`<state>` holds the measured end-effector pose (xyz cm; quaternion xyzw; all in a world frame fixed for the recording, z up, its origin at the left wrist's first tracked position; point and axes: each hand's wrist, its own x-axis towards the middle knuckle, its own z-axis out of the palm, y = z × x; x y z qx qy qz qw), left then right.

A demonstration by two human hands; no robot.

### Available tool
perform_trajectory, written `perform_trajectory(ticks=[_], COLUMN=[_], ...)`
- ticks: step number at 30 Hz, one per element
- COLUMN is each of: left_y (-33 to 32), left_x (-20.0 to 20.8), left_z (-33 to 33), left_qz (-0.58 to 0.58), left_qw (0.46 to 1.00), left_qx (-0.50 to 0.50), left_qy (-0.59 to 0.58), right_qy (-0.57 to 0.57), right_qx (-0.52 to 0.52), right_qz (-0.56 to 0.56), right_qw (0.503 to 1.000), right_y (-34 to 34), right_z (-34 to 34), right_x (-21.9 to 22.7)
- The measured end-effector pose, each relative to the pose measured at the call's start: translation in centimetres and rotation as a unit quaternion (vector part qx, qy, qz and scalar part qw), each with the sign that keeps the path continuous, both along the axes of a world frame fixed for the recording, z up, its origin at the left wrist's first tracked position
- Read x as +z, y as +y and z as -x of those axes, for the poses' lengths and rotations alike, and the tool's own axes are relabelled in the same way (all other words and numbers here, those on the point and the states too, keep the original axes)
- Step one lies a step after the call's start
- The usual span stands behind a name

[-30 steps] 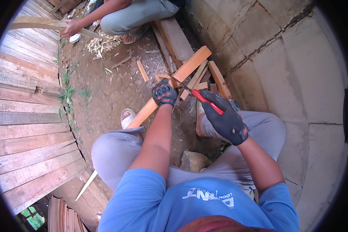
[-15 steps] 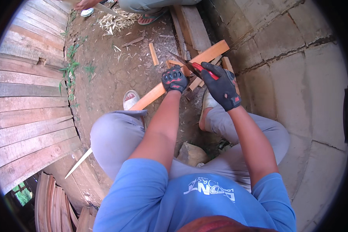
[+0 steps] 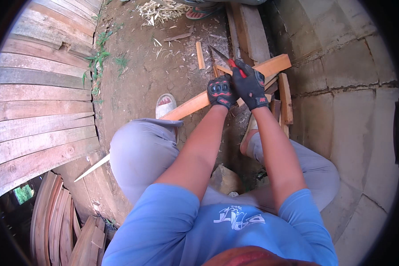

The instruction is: The person uses a red-handled axe to split thin wooden planks into smaller strips. They hold the wood with their left hand and strike it with the axe in their right hand, repeating the process on multiple pieces.

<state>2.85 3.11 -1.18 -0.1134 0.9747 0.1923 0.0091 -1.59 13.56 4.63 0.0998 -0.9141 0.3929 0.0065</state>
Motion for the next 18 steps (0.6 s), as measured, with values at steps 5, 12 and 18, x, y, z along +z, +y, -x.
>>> perform_trajectory(ticks=[5,12,18], left_y=[0.3,0.9,0.4], left_x=[0.8,0.3,-1.0], left_z=[-0.3,-0.3,-0.6], left_qz=[-0.012,0.055,0.040], left_qw=[1.000,0.998,0.999], left_qx=[0.006,-0.003,0.004], left_qy=[0.025,0.011,-0.012], right_qy=[-0.014,-0.058,0.065], right_qx=[0.017,0.094,0.202], right_qz=[-0.046,-0.138,-0.082], right_qw=[0.999,0.984,0.974], right_y=[-0.5,-4.0,2.5], right_z=[1.1,5.1,1.3], right_x=[1.5,10.7,19.4])
